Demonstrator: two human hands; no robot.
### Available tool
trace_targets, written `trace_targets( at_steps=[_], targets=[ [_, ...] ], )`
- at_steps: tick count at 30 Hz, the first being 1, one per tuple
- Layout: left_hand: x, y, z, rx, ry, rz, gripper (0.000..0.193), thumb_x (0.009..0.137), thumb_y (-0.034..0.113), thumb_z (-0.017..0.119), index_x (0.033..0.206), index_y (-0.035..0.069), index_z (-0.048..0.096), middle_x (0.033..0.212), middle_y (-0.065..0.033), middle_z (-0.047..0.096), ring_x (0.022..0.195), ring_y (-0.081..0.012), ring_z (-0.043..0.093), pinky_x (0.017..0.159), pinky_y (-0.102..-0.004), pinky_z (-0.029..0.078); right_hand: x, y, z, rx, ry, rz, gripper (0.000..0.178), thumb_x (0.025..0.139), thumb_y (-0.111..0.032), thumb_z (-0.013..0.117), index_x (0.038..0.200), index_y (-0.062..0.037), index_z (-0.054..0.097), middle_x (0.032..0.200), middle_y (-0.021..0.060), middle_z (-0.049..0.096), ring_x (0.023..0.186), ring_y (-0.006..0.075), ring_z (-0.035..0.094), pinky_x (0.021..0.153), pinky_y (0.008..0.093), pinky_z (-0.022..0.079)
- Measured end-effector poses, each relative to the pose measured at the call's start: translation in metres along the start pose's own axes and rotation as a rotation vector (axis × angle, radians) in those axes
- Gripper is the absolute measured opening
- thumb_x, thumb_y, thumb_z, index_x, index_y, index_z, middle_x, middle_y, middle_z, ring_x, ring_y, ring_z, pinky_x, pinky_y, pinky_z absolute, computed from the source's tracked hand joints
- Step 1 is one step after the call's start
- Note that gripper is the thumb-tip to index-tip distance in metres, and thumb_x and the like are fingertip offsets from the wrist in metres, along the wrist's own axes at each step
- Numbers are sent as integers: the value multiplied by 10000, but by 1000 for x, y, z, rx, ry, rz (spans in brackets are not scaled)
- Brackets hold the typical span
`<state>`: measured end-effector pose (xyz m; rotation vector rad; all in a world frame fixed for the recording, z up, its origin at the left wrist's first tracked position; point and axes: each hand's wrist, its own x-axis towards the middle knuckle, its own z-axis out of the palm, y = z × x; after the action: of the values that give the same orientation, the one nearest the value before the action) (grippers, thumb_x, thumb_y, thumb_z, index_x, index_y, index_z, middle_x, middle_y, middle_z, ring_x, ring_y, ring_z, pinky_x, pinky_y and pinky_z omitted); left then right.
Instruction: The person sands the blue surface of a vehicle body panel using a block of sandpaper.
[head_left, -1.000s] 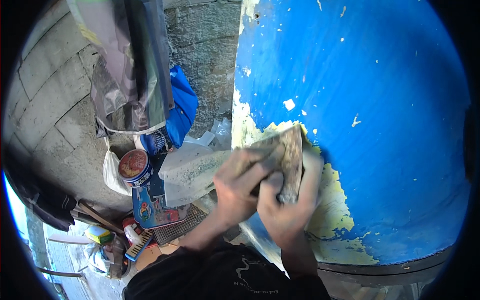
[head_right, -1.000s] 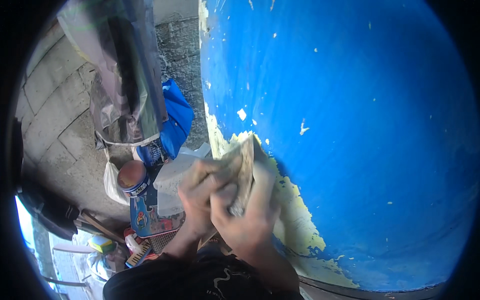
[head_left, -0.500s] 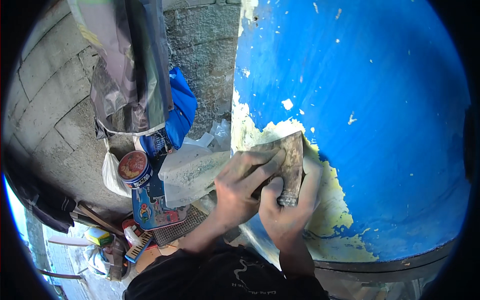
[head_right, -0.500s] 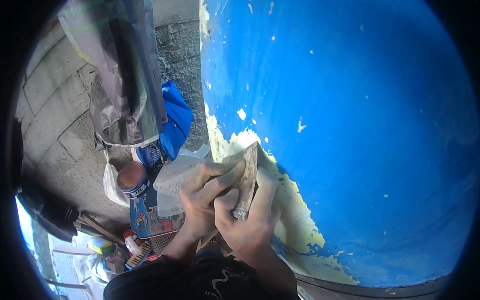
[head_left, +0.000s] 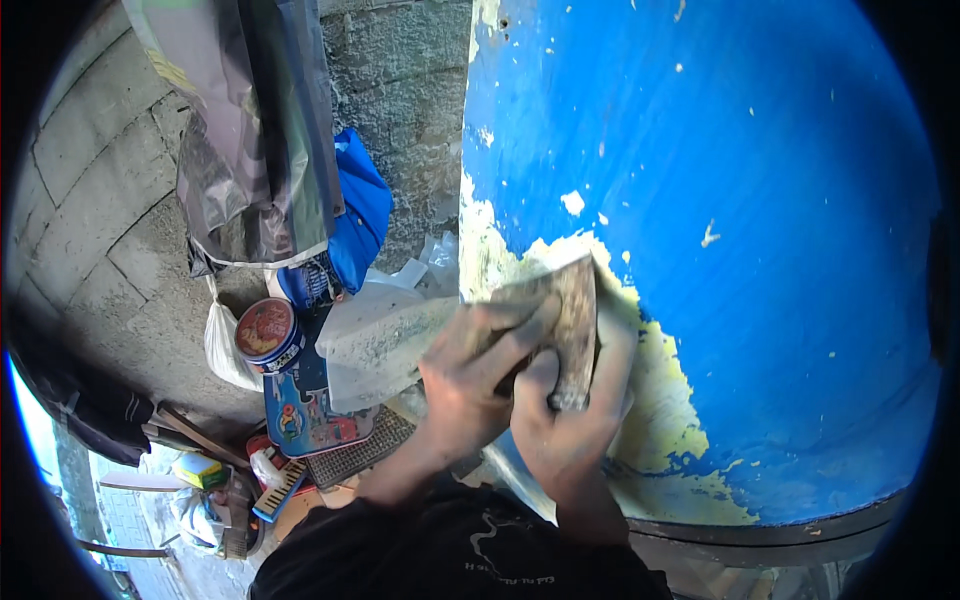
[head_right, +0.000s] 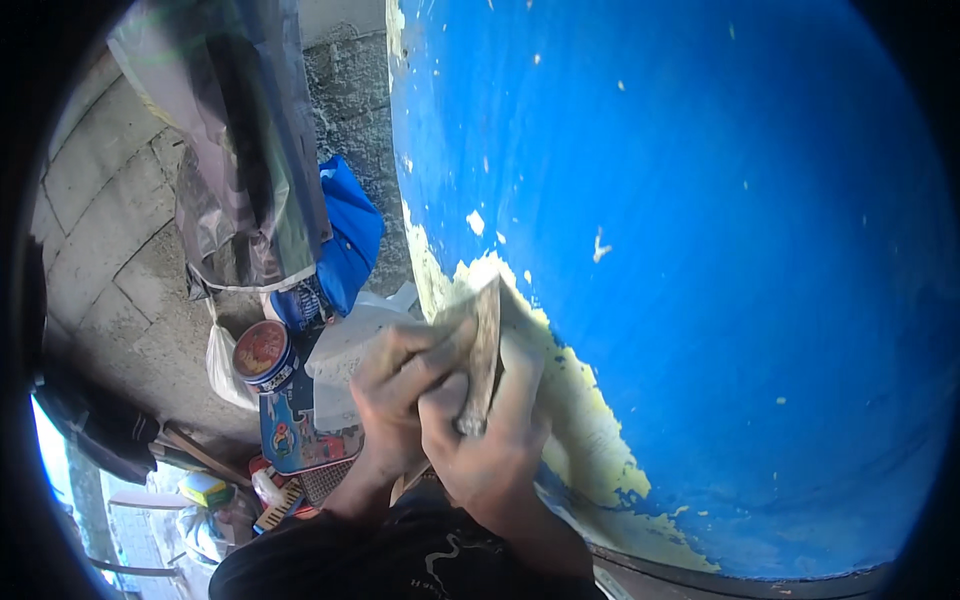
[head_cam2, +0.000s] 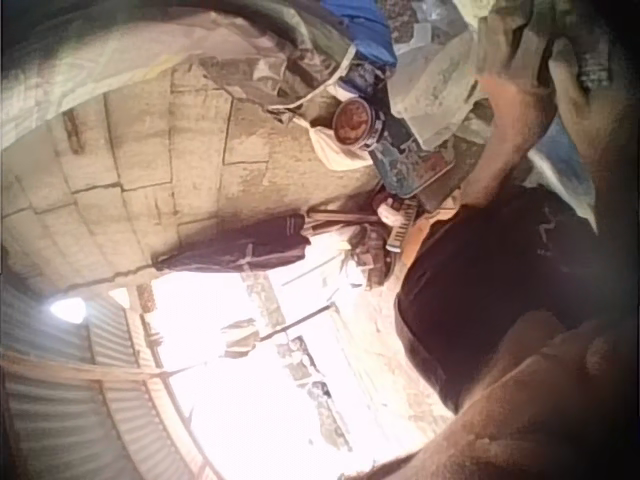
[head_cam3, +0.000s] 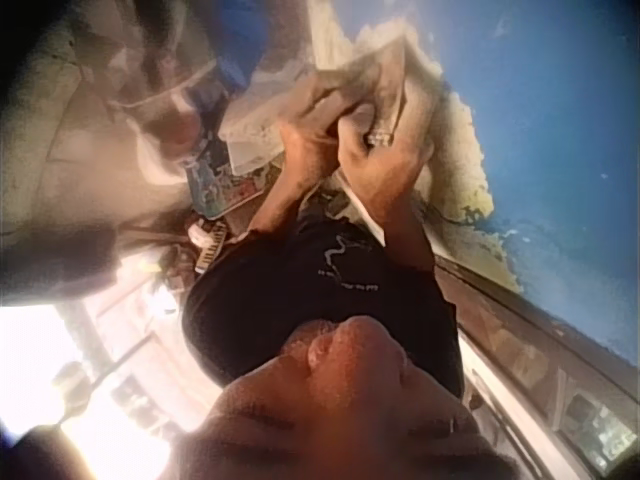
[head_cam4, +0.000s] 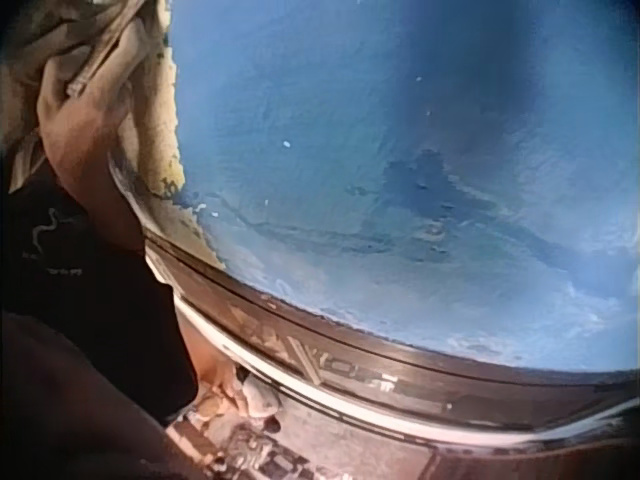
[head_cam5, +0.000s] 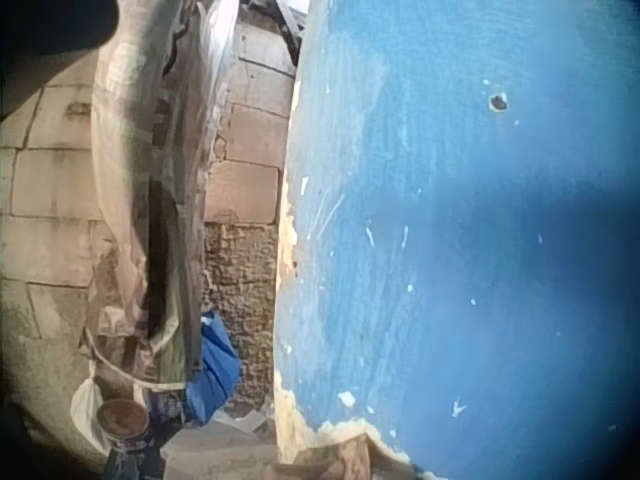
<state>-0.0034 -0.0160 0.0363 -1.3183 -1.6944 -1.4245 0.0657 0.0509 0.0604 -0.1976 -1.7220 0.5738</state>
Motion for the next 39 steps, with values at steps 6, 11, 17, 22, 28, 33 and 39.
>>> trace_targets(
  at_steps=[6,11,17,22,28,33,39],
  targets=[
    [7,-1,-6,-14,-28,-38,404,660,123,730,1061,82,702,959,-48,652,811,-212,626,673,-309,517,-1,-6,0,31,-104,130,361,787,-31,537,1131,61,477,988,209,587,805,304,665,674,344,551],
    [13,-5,1,-34,2,-52,416,667,119,728,1081,95,694,952,-55,650,813,-227,624,684,-325,514,6,9,4,-27,-70,-1,333,791,-33,551,1107,54,493,945,187,602,784,304,675,669,354,548],
    [5,-10,4,-14,29,1,377,673,110,728,1048,85,698,937,-58,641,768,-242,604,652,-334,492,-2,10,7,85,-20,55,325,747,-12,576,1059,33,499,858,177,595,764,323,654,654,396,517],
    [8,-5,-7,-24,38,-49,271,667,50,717,936,22,705,840,-82,598,751,-222,601,660,-299,474,6,-6,5,-28,-69,50,355,745,-4,562,1091,35,492,888,179,601,791,340,662,694,392,537],
    [5,-7,-8,-117,11,-170,380,701,101,728,1079,88,696,907,-67,642,789,-241,625,665,-327,511,-6,-5,2,-29,-126,79,370,763,-10,556,1123,31,480,902,206,590,823,341,675,685,373,546],
    [-7,-6,1,-42,2,-72,369,703,87,713,1072,83,693,857,-78,618,733,-252,590,634,-344,489,-8,5,5,67,-90,93,300,770,-10,586,1056,2,496,814,170,579,684,360,643,607,396,510],
    [-5,-19,-6,-44,-1,-135,248,672,29,696,919,3,689,852,-103,604,778,-232,602,679,-309,474,-2,-2,16,-54,-49,-48,292,768,-18,617,1027,1,481,807,211,592,692,343,655,582,391,519]
  ],
)
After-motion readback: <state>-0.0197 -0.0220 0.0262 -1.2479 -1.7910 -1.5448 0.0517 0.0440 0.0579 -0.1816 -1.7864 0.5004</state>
